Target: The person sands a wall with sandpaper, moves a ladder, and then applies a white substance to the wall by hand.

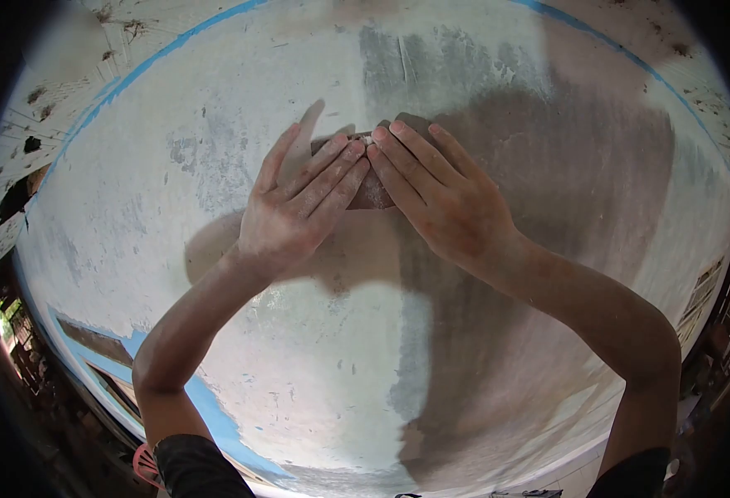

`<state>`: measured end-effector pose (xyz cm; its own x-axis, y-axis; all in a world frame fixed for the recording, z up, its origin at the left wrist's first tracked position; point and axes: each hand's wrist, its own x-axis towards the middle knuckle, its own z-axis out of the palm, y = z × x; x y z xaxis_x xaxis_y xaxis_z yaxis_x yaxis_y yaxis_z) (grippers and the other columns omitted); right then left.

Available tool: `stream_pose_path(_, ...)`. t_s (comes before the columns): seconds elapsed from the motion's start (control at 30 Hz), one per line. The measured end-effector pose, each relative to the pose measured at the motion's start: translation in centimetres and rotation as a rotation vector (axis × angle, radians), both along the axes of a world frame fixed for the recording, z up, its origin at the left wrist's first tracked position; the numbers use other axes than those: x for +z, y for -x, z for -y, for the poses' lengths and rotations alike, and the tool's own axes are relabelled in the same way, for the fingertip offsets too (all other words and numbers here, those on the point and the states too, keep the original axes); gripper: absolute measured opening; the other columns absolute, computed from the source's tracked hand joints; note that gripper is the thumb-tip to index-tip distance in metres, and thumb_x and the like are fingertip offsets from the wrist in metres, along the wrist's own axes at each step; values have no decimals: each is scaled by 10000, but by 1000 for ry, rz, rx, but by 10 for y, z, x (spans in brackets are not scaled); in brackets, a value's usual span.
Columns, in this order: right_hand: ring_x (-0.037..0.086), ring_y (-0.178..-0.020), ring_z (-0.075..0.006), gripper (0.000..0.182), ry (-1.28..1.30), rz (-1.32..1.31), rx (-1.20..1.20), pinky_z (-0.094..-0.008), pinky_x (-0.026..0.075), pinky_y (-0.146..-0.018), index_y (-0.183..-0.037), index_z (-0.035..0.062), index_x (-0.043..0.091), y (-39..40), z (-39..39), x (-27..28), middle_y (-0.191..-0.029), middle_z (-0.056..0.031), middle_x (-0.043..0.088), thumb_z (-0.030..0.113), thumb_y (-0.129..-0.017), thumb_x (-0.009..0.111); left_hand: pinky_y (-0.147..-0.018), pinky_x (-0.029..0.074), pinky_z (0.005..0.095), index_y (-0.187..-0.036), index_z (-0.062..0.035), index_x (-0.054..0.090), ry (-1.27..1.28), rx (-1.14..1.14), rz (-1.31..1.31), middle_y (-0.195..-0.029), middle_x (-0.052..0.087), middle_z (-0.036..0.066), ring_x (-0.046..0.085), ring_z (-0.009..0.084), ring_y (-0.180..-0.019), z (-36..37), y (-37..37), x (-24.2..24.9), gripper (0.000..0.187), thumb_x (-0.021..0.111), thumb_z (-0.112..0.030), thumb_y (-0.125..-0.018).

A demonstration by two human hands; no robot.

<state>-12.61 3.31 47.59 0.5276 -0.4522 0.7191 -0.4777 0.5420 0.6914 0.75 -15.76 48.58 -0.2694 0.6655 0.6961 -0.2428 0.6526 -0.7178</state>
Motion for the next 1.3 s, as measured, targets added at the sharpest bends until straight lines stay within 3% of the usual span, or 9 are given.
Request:
stream_pose_path(0.1, 486, -1344, -238, 405, 66, -83, 14, -438, 389, -1134, -1308, 15, 596, 11, 10, 30, -1387, -96, 574, 204, -952, 570, -1199, 291, 534, -1298, -142, 643, 70, 27, -105, -1360, 634, 2, 536, 164, -1332, 8, 8, 30, 391, 662, -163, -909)
stream_pose_path(0.2, 453, -1388, -241, 446, 115, -76, -2, -445, 370, -1160, -1367, 46, 553, 6, 14, 54, -1460, -91, 521, 148, -934, 588, -1211, 277, 533, -1249, -170, 664, 33, -22, -151, -1294, 674, -2, 558, 132, -1303, -1, 6, 59, 325, 655, -226, -928)
stream_pose_path(0.4, 446, -1382, -229, 417, -33, 55, 62, -440, 358, -1155, -1325, 31, 586, 1, 6, -9, -1405, -76, 565, 189, -938, 582, -1212, 254, 566, -1240, -180, 669, -70, -43, 65, -1310, 665, -8, 562, 153, -1303, 3, -4, -8, 307, 641, -196, -935)
stream_pose_path(0.5, 461, -1365, -230, 414, -37, 18, 27, -444, 359, -1154, -1323, 39, 587, -3, 3, -10, -1418, -83, 553, 183, -935, 588, -1209, 244, 584, -1228, -184, 680, -33, -59, 66, -1306, 668, -17, 561, 158, -1305, 7, -3, -8, 310, 657, -192, -918)
stream_pose_path(0.73, 480, -1351, -221, 425, 60, -50, 15, -442, 357, -1157, -1352, 34, 552, 8, 16, 50, -1443, -94, 535, 174, -953, 588, -1209, 276, 576, -1250, -180, 655, 54, -38, -89, -1264, 687, -15, 580, 177, -1282, 5, -2, 59, 344, 678, -161, -908)
stream_pose_path(0.9, 461, -1388, -226, 450, -51, 78, 73, -457, 312, -1197, -1363, 29, 548, 9, 14, -7, -1455, -98, 535, 141, -932, 615, -1182, 362, 516, -1196, -151, 689, 81, -107, -9, -1235, 701, 28, 612, 203, -1243, 14, 6, 3, 294, 685, -140, -902)
stream_pose_path(1.03, 457, -1383, -207, 442, -84, 38, 44, -486, 326, -1172, -1358, 39, 554, 1, 3, -23, -1425, -91, 555, 222, -958, 601, -1170, 389, 502, -1188, -145, 694, 57, -80, 56, -1249, 693, 30, 599, 220, -1261, 13, -1, -18, 291, 690, -136, -898)
stream_pose_path(1.23, 438, -1393, -191, 451, 75, -84, -12, -493, 318, -1172, -1363, 53, 556, 16, 18, 48, -1440, -70, 544, 248, -959, 602, -1180, 371, 507, -1238, -136, 665, 79, -35, -117, -1272, 681, 24, 539, 234, -1325, 12, 8, 59, 364, 710, -160, -877)
stream_pose_path(1.3, 412, -1411, -189, 470, 123, -127, -14, -493, 306, -1179, -1381, 54, 538, 20, 18, 55, -1464, -66, 519, 259, -962, 597, -1182, 364, 510, -1266, -135, 650, 62, -53, -91, -1288, 673, 29, 526, 228, -1338, 11, 7, 59, 392, 705, -164, -879)
